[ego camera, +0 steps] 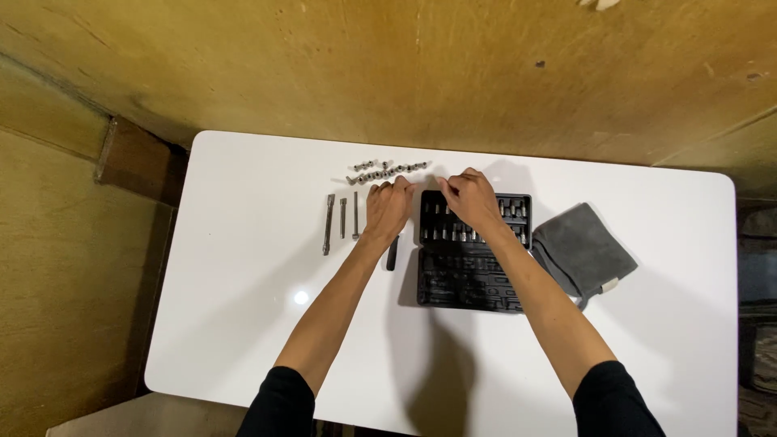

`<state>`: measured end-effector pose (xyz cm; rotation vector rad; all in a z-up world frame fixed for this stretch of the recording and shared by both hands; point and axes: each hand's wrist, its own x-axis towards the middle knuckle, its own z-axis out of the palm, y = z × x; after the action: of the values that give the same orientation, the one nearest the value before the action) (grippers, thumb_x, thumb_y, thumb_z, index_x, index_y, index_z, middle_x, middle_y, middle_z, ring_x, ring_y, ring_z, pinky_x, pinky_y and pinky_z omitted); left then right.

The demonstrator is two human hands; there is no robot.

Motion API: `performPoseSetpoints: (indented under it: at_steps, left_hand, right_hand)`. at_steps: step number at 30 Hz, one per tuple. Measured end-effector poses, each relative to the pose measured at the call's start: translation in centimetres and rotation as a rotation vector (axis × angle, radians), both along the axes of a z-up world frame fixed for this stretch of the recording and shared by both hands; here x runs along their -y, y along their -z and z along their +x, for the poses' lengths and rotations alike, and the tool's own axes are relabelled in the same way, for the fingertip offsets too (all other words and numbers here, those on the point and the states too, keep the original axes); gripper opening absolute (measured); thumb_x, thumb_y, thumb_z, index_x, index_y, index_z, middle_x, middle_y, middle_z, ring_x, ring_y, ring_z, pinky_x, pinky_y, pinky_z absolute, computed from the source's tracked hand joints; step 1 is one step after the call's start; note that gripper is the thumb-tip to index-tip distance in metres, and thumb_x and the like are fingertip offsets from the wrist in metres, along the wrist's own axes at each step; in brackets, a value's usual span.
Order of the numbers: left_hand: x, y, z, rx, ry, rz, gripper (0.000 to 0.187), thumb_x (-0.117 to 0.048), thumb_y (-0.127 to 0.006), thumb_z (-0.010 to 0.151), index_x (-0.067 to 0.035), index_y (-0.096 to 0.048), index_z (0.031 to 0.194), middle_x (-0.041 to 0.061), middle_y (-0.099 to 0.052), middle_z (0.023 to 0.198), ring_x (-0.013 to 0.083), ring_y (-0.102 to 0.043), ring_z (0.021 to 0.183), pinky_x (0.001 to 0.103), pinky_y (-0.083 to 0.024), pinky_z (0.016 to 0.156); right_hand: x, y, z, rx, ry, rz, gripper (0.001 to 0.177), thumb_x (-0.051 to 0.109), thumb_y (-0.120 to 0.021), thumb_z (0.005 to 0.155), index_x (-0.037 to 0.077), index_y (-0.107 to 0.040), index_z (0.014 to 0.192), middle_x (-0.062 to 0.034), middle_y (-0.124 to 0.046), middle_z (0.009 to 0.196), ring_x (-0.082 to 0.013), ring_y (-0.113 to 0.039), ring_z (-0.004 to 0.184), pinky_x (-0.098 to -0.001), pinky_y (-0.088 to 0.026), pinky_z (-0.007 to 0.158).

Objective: Organizes a set of socket wrenches and bits into a plastic carrying case on a table.

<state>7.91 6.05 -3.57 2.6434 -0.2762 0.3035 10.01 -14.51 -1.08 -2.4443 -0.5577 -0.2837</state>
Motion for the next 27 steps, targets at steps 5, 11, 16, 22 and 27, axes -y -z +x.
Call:
performPoseSetpoints:
  at_steps: [5, 11, 16, 22, 27]
  left_hand:
    - [3.3, -2.1, -3.5, -0.036, 0.121, -0.146, 0.024, -0.029, -0.068, 0.097, -0.013, -0.05, 0.098, 0.008, -0.071, 0.078, 0.0324, -0.07, 0.085, 0.049, -0.052, 0.083]
    - [8.1, -0.7, -6.0, -0.111, 0.236, -0.047, 0.019, -0.029, -0.063, 0.101, -0.015, -0.063, 0.114, 0.005, -0.07, 0.099, 0.0268, -0.066, 0.1, 0.04, -0.048, 0.086]
    - [12.0, 1.1, -7.9, -0.067, 0.265, 0.021, 0.017, -0.027, -0.066, 0.099, -0.014, -0.072, 0.108, 0.007, -0.069, 0.107, 0.0277, -0.063, 0.106, 0.038, -0.045, 0.087]
    - [15.2, 1.9, -8.5, -0.01, 0.146, 0.019, 0.014, -0.026, -0.067, 0.098, -0.015, -0.076, 0.096, 0.004, -0.064, 0.096, 0.0231, -0.058, 0.092, 0.035, -0.039, 0.078]
    - [18.5, 4.7, -7.9, -0.124, 0.03, -0.036, 0.026, -0.034, -0.066, 0.097, -0.014, -0.076, 0.109, 0.006, -0.06, 0.098, 0.0254, -0.056, 0.096, 0.038, -0.038, 0.079]
  right_hand:
    - [7.2, -3.0, -5.6, -0.233, 0.11, 0.07, 0.015, 0.018, -0.066, 0.103, 0.006, -0.074, 0.102, -0.0124, -0.067, 0.078, -0.0299, -0.066, 0.084, -0.0387, -0.054, 0.071]
    - [15.2, -0.3, -10.3, -0.245, 0.28, 0.031, 0.03, 0.035, -0.06, 0.109, 0.009, -0.075, 0.104, -0.0108, -0.072, 0.089, -0.0329, -0.068, 0.099, -0.0419, -0.055, 0.086]
    - [18.6, 2.2, -12.7, -0.169, 0.348, -0.066, 0.012, 0.022, -0.068, 0.102, 0.014, -0.075, 0.109, -0.0057, -0.07, 0.101, -0.0288, -0.067, 0.108, -0.038, -0.054, 0.095]
    - [17.8, 3.1, -12.3, -0.114, 0.307, -0.146, 0.012, 0.025, -0.076, 0.095, 0.017, -0.077, 0.104, -0.0046, -0.066, 0.106, -0.0273, -0.063, 0.107, -0.0344, -0.055, 0.09]
    - [15.9, 4.6, -10.3, -0.12, 0.294, -0.323, 0.018, 0.021, -0.073, 0.094, 0.009, -0.078, 0.106, -0.01, -0.063, 0.105, -0.0294, -0.061, 0.103, -0.0358, -0.055, 0.081]
